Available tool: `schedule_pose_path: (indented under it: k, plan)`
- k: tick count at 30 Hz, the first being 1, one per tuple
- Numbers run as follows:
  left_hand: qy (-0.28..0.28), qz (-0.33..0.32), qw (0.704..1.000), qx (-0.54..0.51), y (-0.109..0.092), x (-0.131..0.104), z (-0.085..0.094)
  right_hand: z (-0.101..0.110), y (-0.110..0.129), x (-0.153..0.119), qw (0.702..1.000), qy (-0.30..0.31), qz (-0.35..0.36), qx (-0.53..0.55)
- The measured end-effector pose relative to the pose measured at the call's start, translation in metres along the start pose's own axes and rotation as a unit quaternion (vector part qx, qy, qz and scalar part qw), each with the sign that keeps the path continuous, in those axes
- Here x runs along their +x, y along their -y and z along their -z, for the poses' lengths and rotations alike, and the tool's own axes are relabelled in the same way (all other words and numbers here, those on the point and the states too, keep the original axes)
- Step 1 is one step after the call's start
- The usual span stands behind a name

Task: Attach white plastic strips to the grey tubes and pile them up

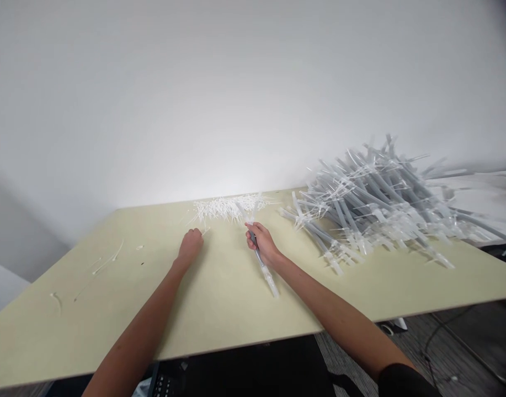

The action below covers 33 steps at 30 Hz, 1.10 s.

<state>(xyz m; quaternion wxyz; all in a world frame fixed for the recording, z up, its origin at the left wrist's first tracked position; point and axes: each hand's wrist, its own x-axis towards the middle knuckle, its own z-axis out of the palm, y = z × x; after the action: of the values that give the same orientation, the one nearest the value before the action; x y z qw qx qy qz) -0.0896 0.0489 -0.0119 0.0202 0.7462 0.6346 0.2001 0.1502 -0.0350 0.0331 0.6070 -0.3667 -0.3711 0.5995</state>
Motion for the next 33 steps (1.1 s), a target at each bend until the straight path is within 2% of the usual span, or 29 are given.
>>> schedule_pose_path:
  k: [3,5,7,8,9,10,12,14,16,19,24,28,33]
  plan:
    - [-0.011,0.001,1.000,-0.022,-0.007,-0.007,0.005,0.000,0.001,-0.001,1.000,-0.003,-0.005,0.001]
    - [-0.023,0.017,0.997,-0.073,-0.014,-0.011,0.011,0.001,0.000,0.000,1.000,-0.003,-0.009,0.006]
    - [-0.046,0.040,0.985,-0.164,-0.025,-0.015,0.019,0.003,-0.001,0.002,1.000,-0.003,-0.016,0.013]
    - [-0.059,0.048,0.970,-0.233,-0.033,-0.017,0.023,0.004,-0.002,0.002,1.000,-0.002,-0.019,0.014]
    - [-0.067,0.054,0.945,-0.317,-0.042,-0.020,0.026,0.004,-0.003,0.003,1.000,-0.002,-0.021,0.013]
    - [-0.062,0.059,0.905,-0.417,-0.053,-0.022,0.029,0.004,-0.003,0.003,1.000,-0.002,-0.022,0.010]
    - [-0.013,0.062,0.795,-0.603,-0.078,-0.028,0.033,0.004,-0.006,0.002,1.000,0.006,-0.020,0.004]
    - [0.040,0.051,0.705,-0.707,-0.102,-0.034,0.034,0.002,-0.008,0.001,1.000,0.024,-0.017,-0.001]
    - [0.073,0.041,0.658,-0.748,-0.121,-0.038,0.033,0.000,-0.011,-0.001,0.998,0.054,-0.013,-0.002]
    - [0.090,0.025,0.647,-0.756,-0.137,-0.040,0.029,0.000,-0.012,-0.002,0.996,0.086,0.008,-0.005]
    - [0.113,0.013,0.657,-0.745,-0.135,-0.044,0.027,0.000,-0.011,-0.004,0.996,0.081,0.020,-0.018]
    - [0.102,0.014,0.680,-0.726,-0.131,-0.047,0.030,-0.002,-0.011,-0.006,0.995,0.092,0.019,-0.036]
    - [0.107,0.027,0.730,-0.675,-0.128,-0.049,0.025,0.001,-0.010,-0.005,0.995,0.084,0.021,-0.052]
